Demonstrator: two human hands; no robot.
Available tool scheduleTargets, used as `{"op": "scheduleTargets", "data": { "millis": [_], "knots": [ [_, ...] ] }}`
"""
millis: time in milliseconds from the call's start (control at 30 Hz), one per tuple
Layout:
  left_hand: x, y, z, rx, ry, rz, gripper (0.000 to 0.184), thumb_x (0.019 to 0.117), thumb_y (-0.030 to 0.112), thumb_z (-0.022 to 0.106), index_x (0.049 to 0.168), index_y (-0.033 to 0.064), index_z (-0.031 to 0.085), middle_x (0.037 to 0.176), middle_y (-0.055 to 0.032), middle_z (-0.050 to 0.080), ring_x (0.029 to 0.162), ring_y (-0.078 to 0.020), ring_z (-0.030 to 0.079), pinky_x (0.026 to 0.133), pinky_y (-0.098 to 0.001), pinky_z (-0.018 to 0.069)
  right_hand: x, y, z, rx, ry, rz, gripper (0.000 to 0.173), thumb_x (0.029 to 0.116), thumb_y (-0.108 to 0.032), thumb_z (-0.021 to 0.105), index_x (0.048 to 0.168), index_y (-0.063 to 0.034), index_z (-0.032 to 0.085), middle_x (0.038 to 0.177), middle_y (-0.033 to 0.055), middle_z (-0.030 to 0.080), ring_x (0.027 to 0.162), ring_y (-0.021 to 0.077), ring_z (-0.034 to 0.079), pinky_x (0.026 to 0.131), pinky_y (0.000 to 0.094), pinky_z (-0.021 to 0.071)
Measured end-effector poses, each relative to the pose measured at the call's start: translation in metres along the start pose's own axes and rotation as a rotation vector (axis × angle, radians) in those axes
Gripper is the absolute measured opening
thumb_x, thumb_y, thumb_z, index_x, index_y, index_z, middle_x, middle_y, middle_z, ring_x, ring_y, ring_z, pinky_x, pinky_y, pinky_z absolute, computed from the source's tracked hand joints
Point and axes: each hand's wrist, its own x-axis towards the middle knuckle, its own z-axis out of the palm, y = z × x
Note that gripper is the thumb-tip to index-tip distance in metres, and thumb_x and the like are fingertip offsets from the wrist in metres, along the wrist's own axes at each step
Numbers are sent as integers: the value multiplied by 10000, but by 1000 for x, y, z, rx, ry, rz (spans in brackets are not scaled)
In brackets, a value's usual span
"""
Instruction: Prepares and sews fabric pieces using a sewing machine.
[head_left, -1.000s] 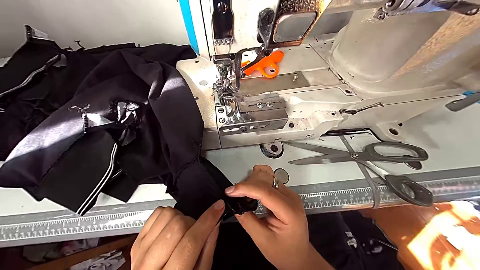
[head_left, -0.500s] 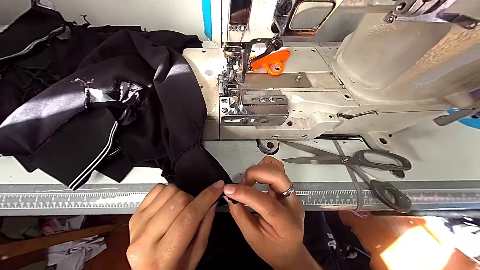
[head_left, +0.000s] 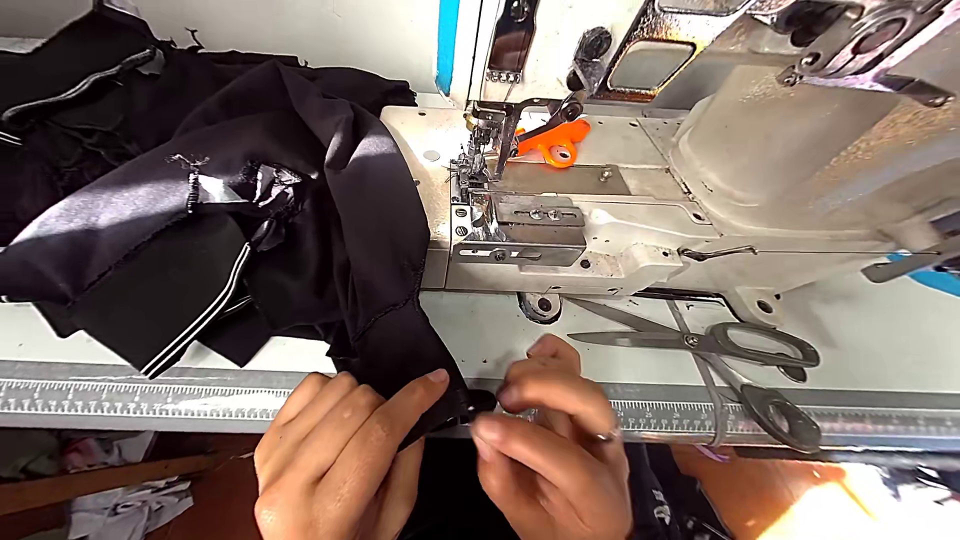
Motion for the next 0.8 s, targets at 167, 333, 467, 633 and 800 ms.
{"op": "scheduleTargets", "data": {
  "millis": [167, 333, 467, 633, 800],
  "knots": [
    [-2, 0, -1, -67, 14, -23, 156, 1005, 200, 584, 1058, 147, 720, 731, -2, 566, 707, -91, 526, 703, -207, 403, 2, -2, 3, -19, 8, 36, 311, 927, -328, 729, 1203, -294, 591, 1167, -111, 551, 1077, 6, 535, 960, 202, 411],
    [-3, 2, -2, -49, 13, -3, 153, 1005, 203, 592, 1049, 140, 724, 719, -3, 568, 699, -99, 532, 680, -199, 415, 10, -4, 6, -85, -21, -8, 67, 944, -221, 702, 988, -239, 655, 1041, -81, 593, 989, 26, 554, 979, 268, 394],
    [-2, 4, -3, -25, 3, -27, 159, 977, 170, 581, 1015, 136, 731, 679, -8, 551, 667, -104, 510, 643, -197, 390, 9, -4, 5, -99, -35, -50, 50, 945, -213, 678, 946, -227, 630, 985, -74, 578, 955, 34, 547, 1014, 288, 366],
    [-4, 6, 0, -48, 1, -34, 165, 975, 166, 576, 1019, 140, 733, 683, -8, 552, 669, -101, 509, 651, -196, 387, 2, -3, 2, -80, -21, -56, 52, 945, -214, 679, 954, -226, 629, 991, -72, 571, 968, 32, 544, 1026, 286, 360],
    [-5, 6, 3, -98, 21, -55, 159, 982, 166, 583, 1048, 142, 726, 707, -5, 552, 673, -82, 516, 656, -182, 405, 1, -10, -7, -43, 39, -31, 88, 963, -282, 666, 988, -237, 595, 1056, -90, 566, 995, 18, 546, 991, 247, 391]
  ]
}}
